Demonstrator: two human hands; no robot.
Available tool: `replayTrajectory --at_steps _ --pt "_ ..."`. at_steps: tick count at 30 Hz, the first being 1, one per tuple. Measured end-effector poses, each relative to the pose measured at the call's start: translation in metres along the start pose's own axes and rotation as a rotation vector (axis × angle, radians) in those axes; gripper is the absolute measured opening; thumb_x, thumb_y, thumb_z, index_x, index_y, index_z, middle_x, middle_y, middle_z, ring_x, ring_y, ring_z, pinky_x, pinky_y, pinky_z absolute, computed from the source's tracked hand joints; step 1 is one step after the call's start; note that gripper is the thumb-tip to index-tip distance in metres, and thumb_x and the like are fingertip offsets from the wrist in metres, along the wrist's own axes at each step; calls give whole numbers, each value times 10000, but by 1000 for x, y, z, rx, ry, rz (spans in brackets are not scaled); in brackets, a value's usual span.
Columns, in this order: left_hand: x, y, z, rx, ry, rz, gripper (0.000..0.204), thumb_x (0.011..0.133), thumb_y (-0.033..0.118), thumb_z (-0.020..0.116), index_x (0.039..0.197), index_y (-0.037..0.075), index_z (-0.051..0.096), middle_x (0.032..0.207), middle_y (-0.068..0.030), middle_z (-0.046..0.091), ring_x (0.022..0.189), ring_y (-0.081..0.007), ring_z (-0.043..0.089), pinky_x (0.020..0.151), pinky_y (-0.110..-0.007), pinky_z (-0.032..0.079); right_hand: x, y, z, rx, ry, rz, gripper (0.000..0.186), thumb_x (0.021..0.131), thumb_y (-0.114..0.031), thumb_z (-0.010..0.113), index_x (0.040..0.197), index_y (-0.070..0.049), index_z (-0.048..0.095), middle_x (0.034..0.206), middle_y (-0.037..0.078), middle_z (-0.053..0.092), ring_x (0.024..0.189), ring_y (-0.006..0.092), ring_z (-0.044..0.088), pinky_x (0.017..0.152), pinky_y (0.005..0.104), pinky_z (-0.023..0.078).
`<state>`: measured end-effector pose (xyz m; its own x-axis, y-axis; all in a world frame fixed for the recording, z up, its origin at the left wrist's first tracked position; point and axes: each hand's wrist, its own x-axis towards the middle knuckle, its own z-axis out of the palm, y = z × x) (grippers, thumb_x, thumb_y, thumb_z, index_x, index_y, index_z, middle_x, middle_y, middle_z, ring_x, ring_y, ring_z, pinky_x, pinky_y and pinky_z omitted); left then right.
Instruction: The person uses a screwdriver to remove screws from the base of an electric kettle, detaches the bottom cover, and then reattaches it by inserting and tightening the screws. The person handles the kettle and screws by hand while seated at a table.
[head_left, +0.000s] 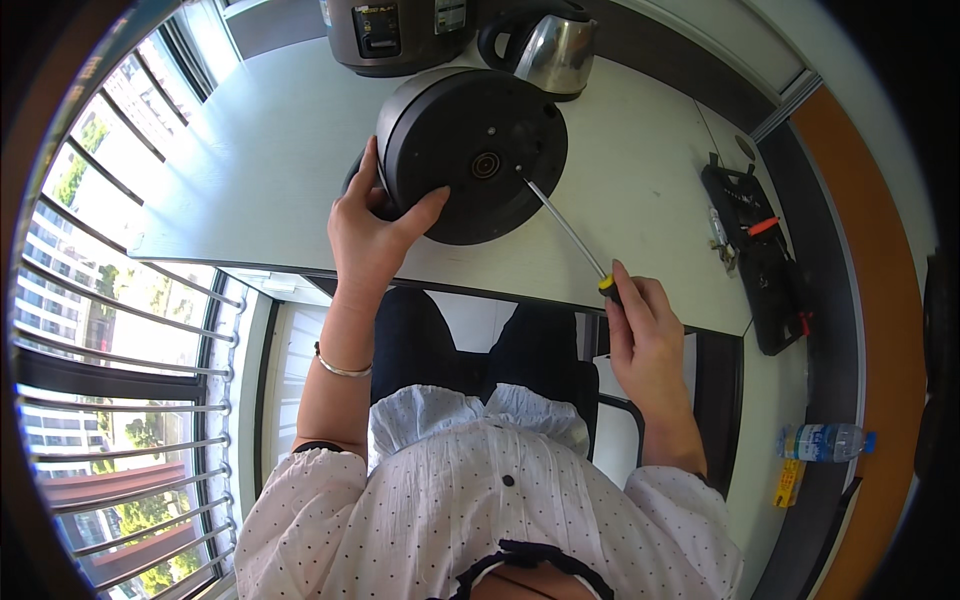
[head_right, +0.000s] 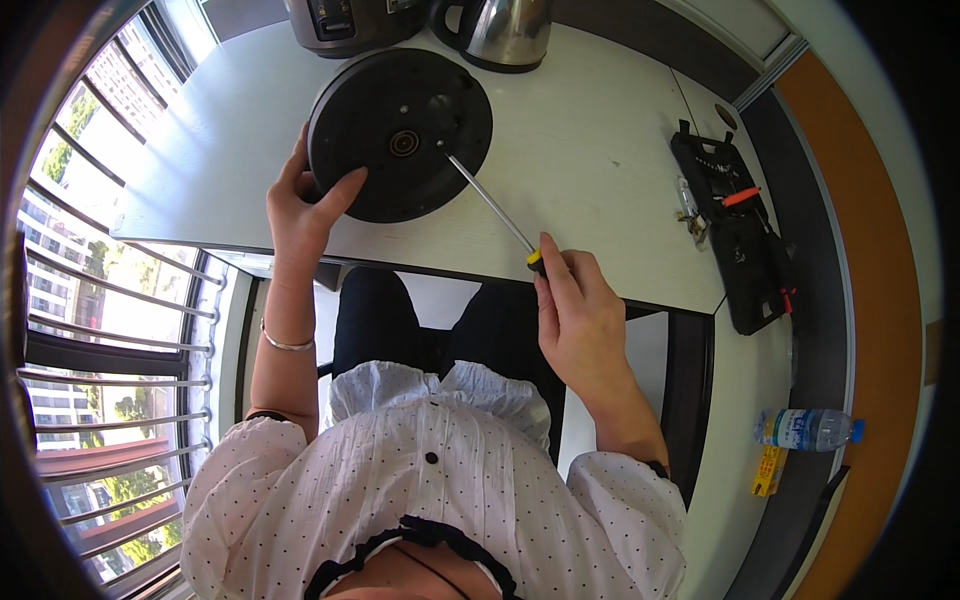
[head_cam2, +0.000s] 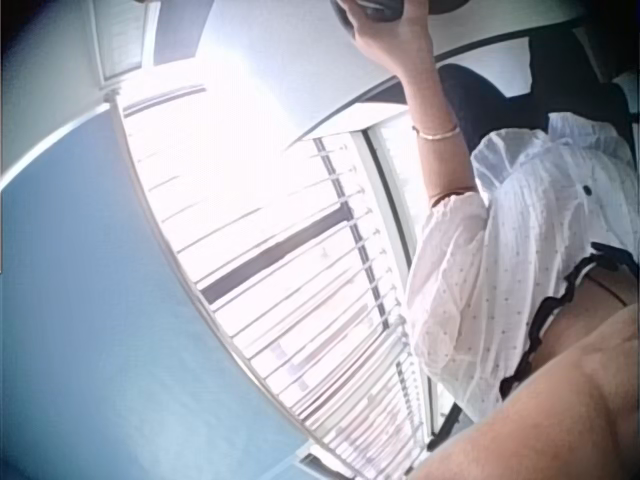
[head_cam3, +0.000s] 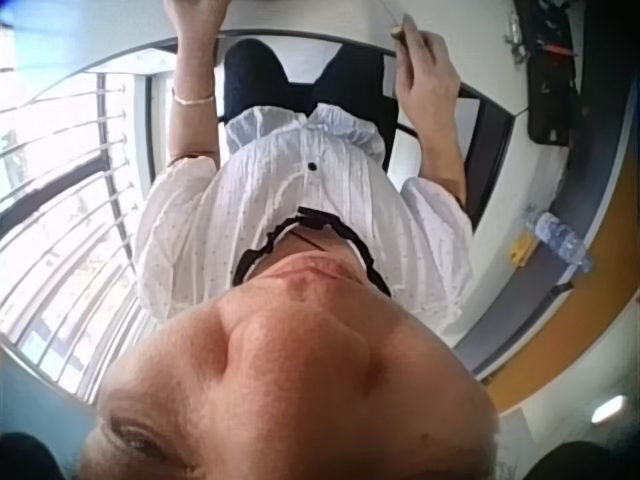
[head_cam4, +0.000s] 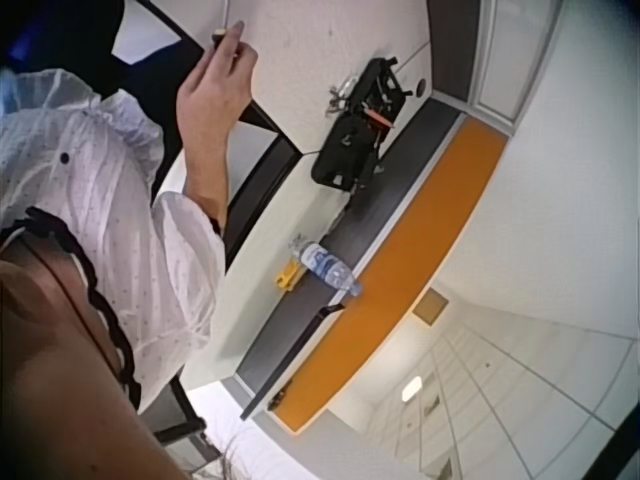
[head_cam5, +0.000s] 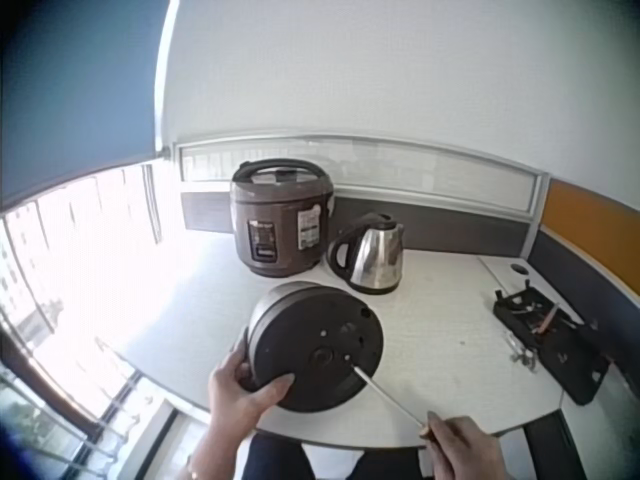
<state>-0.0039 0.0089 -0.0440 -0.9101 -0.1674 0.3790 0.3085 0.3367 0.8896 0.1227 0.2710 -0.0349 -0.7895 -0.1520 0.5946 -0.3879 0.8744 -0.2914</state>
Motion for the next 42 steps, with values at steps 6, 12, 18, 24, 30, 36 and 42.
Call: replayTrajectory --at_steps 6,12,18,24,30,36,42 --pt "0 1 1 -16 -1 11 911 600 367 773 1336 -57 443 659 -64 628 589 -122 606 601 -231 476 0 -1 -1 51 -16 22 374 830 8 609 1201 -9 568 888 123 573 633 243 597 580 318 500" --pt "-1 3 1 22 -2 22 910 604 354 772 1333 -74 434 635 -79 633 577 -129 618 600 -234 483 -1 -3 -7 378 -191 280 328 892 -29 559 1217 12 546 851 109 565 590 177 565 539 275 465" --pt "-2 7 2 50 -2 54 904 604 336 774 1322 -92 432 666 -109 665 604 -151 654 627 -242 502 3 -1 -19 855 -348 632 323 936 -97 525 1238 18 530 831 71 561 581 98 535 520 222 447" --pt "-4 11 4 79 10 96 886 594 313 790 1284 -127 451 642 -106 651 569 -140 638 601 -238 494 7 -7 -25 527 -340 463 316 921 -82 530 1217 29 535 816 123 549 582 177 554 535 277 467" --pt "-5 9 8 255 57 186 889 565 372 808 1259 -96 507 559 -59 546 495 -146 532 556 -254 458 13 -21 -35 -84 -303 129 350 891 -68 538 1219 49 503 861 165 531 628 296 587 574 370 498" --pt "-7 10 13 305 64 229 902 552 413 810 1246 -88 525 560 -63 543 503 -174 523 593 -273 459 15 -26 -37 -208 -333 128 380 870 -80 568 1217 61 502 890 169 529 643 298 595 579 363 503" --pt "-9 9 11 281 52 234 897 561 410 807 1241 -100 522 567 -73 556 508 -175 532 626 -269 457 19 -1 -38 290 -397 367 398 811 -85 667 1158 56 530 829 112 563 601 200 566 558 278 457"
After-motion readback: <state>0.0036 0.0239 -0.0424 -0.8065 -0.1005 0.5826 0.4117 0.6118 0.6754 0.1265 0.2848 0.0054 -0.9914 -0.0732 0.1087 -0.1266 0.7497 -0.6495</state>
